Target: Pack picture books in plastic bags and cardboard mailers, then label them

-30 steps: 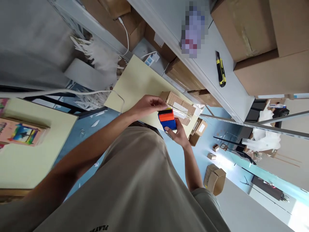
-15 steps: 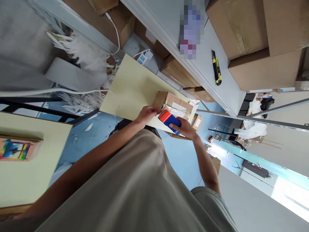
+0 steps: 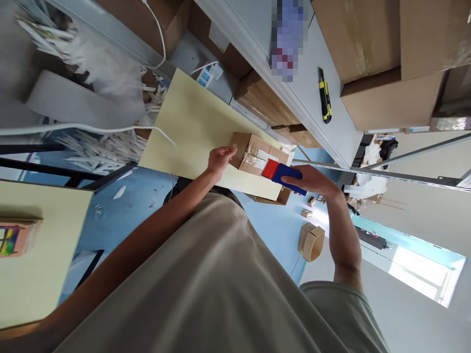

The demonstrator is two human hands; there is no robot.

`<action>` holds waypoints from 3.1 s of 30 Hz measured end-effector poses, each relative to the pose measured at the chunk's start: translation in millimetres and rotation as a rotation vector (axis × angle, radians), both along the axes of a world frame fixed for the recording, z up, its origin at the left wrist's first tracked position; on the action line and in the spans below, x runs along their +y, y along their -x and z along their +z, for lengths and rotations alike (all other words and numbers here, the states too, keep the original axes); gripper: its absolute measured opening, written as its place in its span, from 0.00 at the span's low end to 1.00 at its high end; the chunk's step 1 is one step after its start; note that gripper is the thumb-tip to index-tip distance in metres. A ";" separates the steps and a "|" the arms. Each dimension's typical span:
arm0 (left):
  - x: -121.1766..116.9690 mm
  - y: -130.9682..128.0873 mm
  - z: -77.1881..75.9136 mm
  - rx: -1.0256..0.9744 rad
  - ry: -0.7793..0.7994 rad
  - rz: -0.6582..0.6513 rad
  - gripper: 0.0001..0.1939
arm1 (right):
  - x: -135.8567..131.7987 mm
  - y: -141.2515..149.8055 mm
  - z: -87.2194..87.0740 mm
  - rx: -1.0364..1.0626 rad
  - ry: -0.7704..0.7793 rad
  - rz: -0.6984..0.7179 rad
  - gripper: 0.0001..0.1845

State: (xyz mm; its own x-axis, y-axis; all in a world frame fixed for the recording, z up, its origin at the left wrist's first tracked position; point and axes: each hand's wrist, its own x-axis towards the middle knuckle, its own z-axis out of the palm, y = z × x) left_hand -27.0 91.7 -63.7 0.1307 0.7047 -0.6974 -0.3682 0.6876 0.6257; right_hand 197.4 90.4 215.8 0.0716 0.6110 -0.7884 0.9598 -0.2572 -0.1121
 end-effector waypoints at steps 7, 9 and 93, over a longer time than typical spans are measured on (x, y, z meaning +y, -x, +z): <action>12.0 -29.5 -21.4 0.009 0.045 0.090 0.15 | 35.9 17.1 -14.0 -0.096 0.091 -0.008 0.35; 13.0 -37.5 -31.3 0.010 0.034 0.093 0.12 | 43.3 16.4 -17.8 -0.115 0.111 -0.020 0.33; 1.2 -105.9 -46.5 1.020 -0.376 0.070 0.04 | -25.2 -293.2 -181.0 0.066 0.071 0.169 0.40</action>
State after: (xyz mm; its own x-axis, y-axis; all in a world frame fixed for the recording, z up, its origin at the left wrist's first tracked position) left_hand 78.9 93.0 -110.3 -0.4360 0.8789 -0.1934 0.4127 0.3863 0.8249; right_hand 490.6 65.2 34.8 -0.0808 0.5523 -0.8297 0.9812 -0.1023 -0.1637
